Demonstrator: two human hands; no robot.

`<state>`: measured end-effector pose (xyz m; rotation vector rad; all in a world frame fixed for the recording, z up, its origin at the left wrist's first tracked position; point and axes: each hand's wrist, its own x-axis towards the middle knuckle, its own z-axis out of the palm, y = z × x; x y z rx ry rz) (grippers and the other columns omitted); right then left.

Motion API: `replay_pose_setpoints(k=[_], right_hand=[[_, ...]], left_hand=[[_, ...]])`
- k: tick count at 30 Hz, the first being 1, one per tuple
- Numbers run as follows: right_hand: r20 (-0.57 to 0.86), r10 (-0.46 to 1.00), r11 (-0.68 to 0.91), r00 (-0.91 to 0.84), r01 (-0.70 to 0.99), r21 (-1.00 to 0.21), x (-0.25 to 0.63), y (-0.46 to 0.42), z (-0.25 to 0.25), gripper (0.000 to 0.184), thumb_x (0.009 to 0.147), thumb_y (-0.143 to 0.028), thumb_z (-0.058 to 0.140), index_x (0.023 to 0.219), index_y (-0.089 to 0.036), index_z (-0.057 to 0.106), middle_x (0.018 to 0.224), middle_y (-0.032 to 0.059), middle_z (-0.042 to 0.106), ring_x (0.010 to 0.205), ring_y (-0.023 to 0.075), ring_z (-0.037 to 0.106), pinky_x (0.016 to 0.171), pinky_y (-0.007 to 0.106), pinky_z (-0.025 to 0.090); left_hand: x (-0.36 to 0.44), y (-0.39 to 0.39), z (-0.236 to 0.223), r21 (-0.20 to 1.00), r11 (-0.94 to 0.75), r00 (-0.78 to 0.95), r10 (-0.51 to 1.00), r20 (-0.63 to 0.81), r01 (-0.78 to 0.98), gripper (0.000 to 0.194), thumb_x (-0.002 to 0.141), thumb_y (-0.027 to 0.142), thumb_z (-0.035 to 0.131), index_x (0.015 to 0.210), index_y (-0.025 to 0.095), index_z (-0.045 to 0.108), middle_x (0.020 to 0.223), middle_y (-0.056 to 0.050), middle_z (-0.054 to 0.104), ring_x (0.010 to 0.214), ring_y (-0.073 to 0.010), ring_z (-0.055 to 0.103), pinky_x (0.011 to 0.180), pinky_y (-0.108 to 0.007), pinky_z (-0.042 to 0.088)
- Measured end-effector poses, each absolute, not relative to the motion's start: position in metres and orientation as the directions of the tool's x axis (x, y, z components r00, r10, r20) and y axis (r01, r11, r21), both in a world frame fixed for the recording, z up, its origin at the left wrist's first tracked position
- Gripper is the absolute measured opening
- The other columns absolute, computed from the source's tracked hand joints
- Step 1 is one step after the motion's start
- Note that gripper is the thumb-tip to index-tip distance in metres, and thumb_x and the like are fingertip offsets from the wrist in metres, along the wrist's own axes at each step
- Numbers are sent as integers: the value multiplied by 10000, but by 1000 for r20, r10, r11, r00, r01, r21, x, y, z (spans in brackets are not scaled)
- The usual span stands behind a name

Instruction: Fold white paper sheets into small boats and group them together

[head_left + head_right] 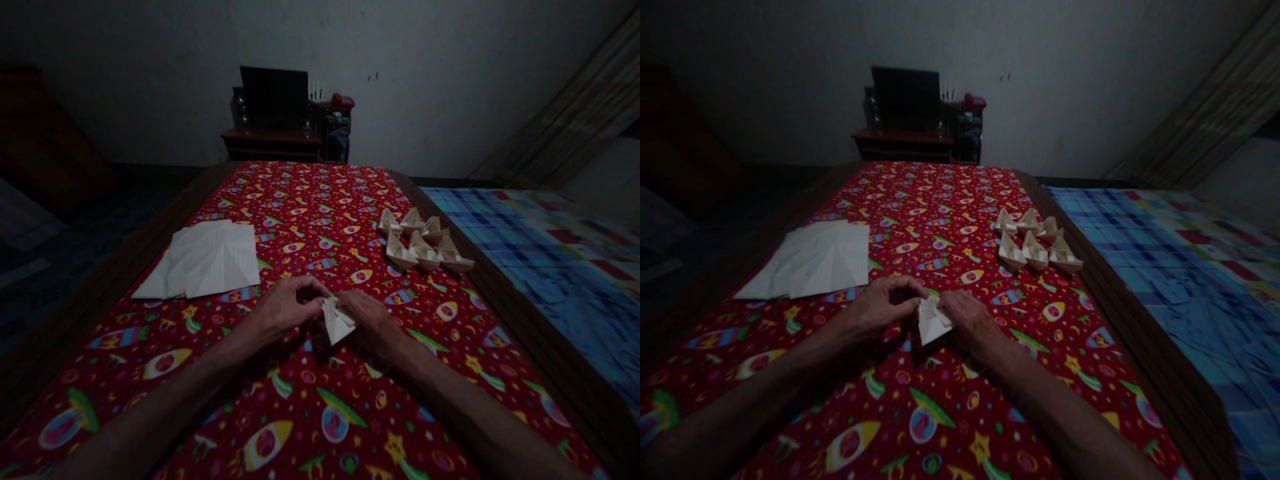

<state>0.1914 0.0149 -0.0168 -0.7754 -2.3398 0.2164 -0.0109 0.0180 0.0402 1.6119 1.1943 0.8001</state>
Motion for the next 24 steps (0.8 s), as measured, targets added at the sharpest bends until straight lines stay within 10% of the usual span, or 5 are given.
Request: replay_pose_setpoints(k=[17,24], right_hand=[[535,551,802,-640,584,-127,187,10,-12,165,913,-137,393,956,-143,553,961,144,606,914,234,525,770,386,473],[538,528,797,-657,602,-47,186,10,-12,210,933,-148,358,946,-142,567,970,134,606,909,223,525,788,383,467]], left_hand=[[-20,24,53,911,37,256,954,-154,412,297,696,287,509,887,132,676,507,35,565,426,-87,449,413,-185,299],[-22,21,45,713,-240,326,945,17,659,301,818,408,450,669,177,574,566,30,555,526,-113,480,485,-207,312]])
